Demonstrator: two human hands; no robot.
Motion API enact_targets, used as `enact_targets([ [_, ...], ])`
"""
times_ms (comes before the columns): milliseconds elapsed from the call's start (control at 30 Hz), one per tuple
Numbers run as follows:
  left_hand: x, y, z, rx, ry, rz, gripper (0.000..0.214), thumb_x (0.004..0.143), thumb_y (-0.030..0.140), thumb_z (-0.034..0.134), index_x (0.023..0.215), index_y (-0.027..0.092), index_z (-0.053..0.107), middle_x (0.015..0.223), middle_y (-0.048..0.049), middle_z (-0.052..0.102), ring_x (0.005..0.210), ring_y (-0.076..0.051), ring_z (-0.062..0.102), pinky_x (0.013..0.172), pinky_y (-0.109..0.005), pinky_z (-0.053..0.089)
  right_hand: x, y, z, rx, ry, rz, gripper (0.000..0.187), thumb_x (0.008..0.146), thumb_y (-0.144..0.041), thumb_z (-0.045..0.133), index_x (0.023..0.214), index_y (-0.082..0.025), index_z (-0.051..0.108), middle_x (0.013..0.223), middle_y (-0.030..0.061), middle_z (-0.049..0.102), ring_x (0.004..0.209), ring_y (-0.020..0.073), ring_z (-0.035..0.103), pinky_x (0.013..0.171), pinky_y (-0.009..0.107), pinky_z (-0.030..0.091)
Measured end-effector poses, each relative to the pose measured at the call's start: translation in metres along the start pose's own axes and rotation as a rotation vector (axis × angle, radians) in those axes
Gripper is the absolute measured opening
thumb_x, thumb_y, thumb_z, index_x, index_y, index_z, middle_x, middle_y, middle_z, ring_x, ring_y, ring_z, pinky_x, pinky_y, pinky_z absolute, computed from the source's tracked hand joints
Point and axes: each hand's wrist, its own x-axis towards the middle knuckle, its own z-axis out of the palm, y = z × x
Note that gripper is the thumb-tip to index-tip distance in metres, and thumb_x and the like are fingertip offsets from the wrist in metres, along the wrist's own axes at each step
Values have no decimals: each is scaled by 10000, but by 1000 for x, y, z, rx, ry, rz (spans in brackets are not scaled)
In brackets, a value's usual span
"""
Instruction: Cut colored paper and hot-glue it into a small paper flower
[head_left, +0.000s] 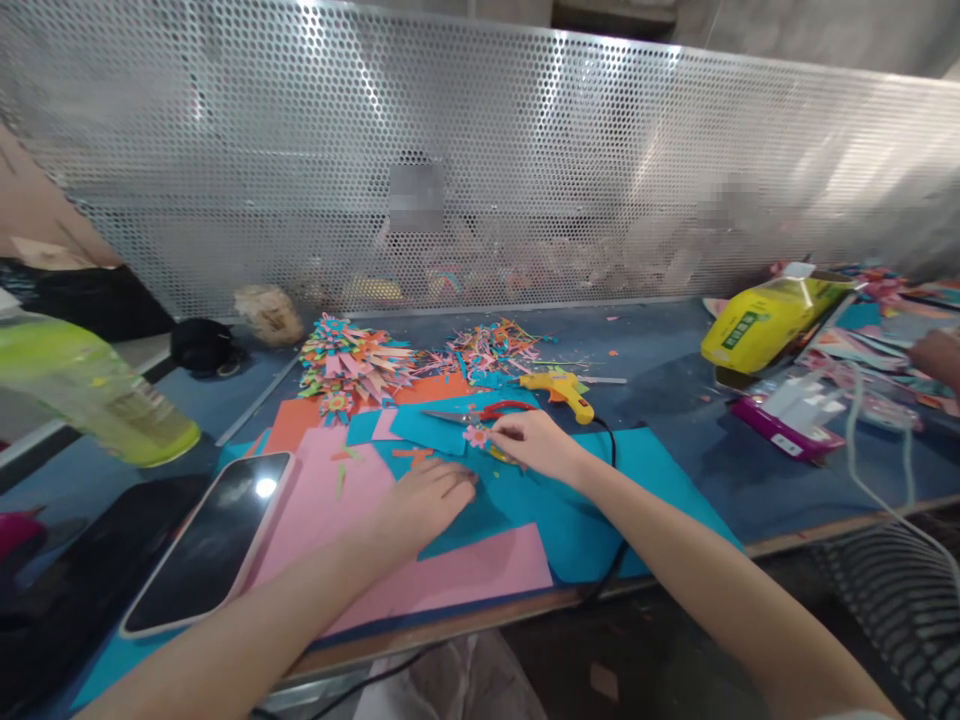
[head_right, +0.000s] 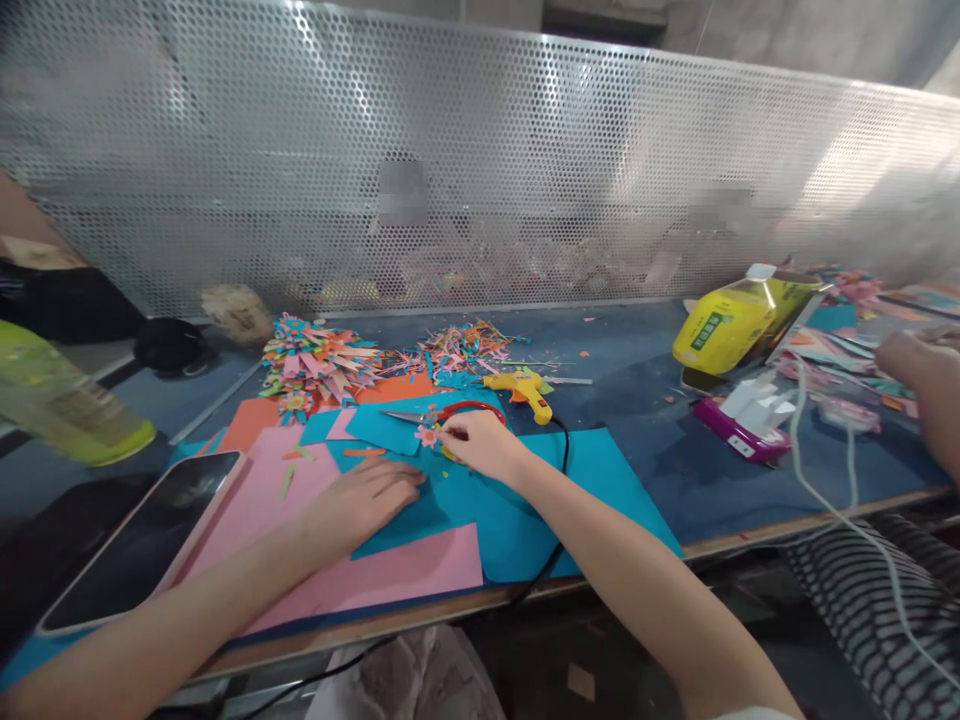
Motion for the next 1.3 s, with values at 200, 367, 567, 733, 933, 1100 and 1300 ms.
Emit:
enact_targets([
  [200,-5,28,-38,-609,-197,137,268,874,159,382,1027,233,590,1030,-1,666,986,-85,575,881,-186,426,-1,-1,0,19,-9,21,283,801,-374,465,668,-145,566,555,-10,527,423,75,470,396,176,352],
  [367,7,26,-41,-507,-197,28,291,864,160,396,1083,213,580,1151,-28,610,1093,-136,528,948,-267,396,0,-2,-2,19,-16,28,271,801,-358,472,670,-142,569,536,-13,517,427,77,473,413,179,361],
  [567,2,32,-33,-393,-216,-67,284,859,198,411,1092,184,573,1161,-63,600,1118,-174,510,937,-300,407,-1,-3,-3,39,-29,38,272,802,-364,465,668,-145,556,528,-19,499,403,69,456,390,173,355],
  [733,-2,26,-33,-481,-115,-201,192,855,274,432,893,210,610,897,-3,675,852,-119,604,765,-225,462,-1,-1,-2,42,-38,27,283,804,-378,462,664,-149,552,526,-20,499,399,71,460,394,176,363],
  [933,11,-6,-12,-62,-83,-271,479,825,293,480,1275,172,367,1122,-108,597,1007,-245,548,828,-395,417,-1,-3,-3,27,-33,-6,289,815,-374,452,666,-148,553,547,-16,512,412,68,465,402,173,352],
  [1100,9,-5,-10,-61,-129,-224,401,839,222,449,1237,177,435,1121,-115,605,976,-240,569,807,-388,416,-1,-3,-4,33,-21,-9,295,819,-376,451,677,-142,563,543,-14,514,410,67,453,403,172,349],
  [1300,-2,7,-23,-700,-152,-138,277,838,247,464,1107,248,527,958,-3,690,922,-130,612,849,-270,424,-1,-2,-5,48,-31,-11,305,812,-377,461,652,-139,564,516,-21,498,400,67,454,393,169,345],
])
